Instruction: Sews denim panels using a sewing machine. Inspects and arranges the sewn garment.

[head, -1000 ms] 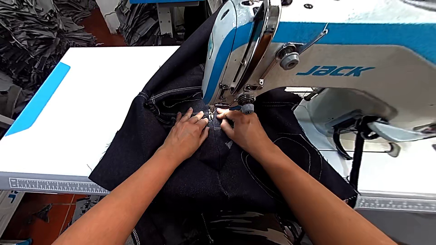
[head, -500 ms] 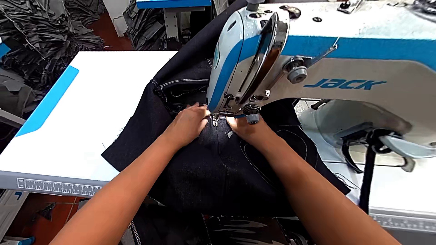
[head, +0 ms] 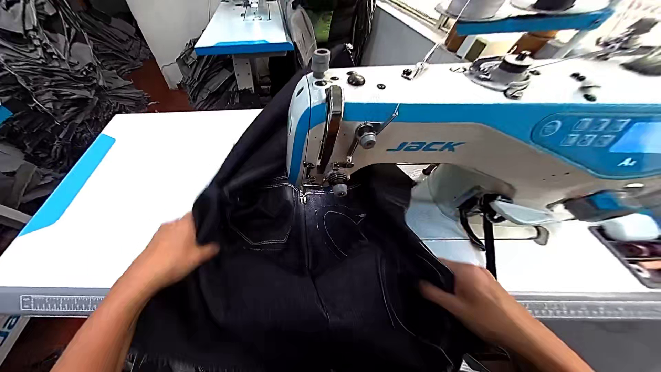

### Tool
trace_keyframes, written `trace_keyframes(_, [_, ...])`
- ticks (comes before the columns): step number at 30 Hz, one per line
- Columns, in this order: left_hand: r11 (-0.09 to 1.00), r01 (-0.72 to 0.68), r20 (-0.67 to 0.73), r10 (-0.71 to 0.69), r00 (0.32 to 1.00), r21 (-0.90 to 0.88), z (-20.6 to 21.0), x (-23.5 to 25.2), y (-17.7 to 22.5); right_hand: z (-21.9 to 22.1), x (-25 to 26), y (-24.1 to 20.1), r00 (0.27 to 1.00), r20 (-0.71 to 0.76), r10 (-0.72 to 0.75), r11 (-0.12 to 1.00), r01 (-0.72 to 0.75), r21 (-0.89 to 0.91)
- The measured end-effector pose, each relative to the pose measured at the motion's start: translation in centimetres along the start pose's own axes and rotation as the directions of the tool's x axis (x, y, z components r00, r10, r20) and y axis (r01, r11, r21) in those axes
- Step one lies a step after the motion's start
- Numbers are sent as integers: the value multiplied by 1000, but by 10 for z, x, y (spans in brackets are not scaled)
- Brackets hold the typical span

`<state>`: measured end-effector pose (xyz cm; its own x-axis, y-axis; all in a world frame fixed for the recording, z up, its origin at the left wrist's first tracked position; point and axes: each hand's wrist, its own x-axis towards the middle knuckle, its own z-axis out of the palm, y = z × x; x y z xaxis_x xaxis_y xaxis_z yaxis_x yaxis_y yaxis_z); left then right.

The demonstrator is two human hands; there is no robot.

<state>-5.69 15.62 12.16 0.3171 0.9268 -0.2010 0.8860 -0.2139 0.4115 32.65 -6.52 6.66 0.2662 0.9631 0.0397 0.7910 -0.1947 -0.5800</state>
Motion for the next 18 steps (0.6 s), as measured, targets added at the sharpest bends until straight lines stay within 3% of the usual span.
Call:
trace_keyframes(3, [1000,12,92,-11,996,-16,21,-73,-43,-4,-22,20,996,-29,81,996,-80,32])
trace_keyframes(5, [995,-18,5,19,1000,-93,44,-96,-59,-1,-20,12,992,-36,120,985,-114,132])
trace_keyframes(6, [990,-14,-33,9,999,-141,53,-99,-60,-1,-15,3,984,-10,180,948,-171,268])
trace_keyframes(7, [977,14,-48,-25,999,-211,60,-98,-58,-1,-8,-8,965,31,261,854,-246,458])
trace_keyframes(8, [945,67,-47,-86,995,-320,65,-96,-52,2,0,-20,940,72,335,693,-297,657])
trace_keyframes(10, [771,125,-67,-213,975,-625,70,-93,-30,12,14,-37,897,119,425,418,-312,853])
trace_keyframes(12, [523,107,-55,-284,957,-846,75,-93,-6,23,21,-51,867,111,485,293,-280,914])
trace_keyframes(14, [359,88,-45,-347,937,-929,78,-94,8,25,17,-62,865,130,485,200,-255,946])
trace_keyframes(15, [327,84,-49,-379,924,-941,77,-96,9,24,12,-63,878,139,457,179,-244,953])
trace_keyframes(16, [330,90,-45,-379,924,-940,73,-100,6,22,6,-59,899,146,412,226,-256,940])
trace_keyframes(18, [421,123,35,-211,977,-899,61,-107,-10,21,-8,-35,932,228,281,444,-337,830])
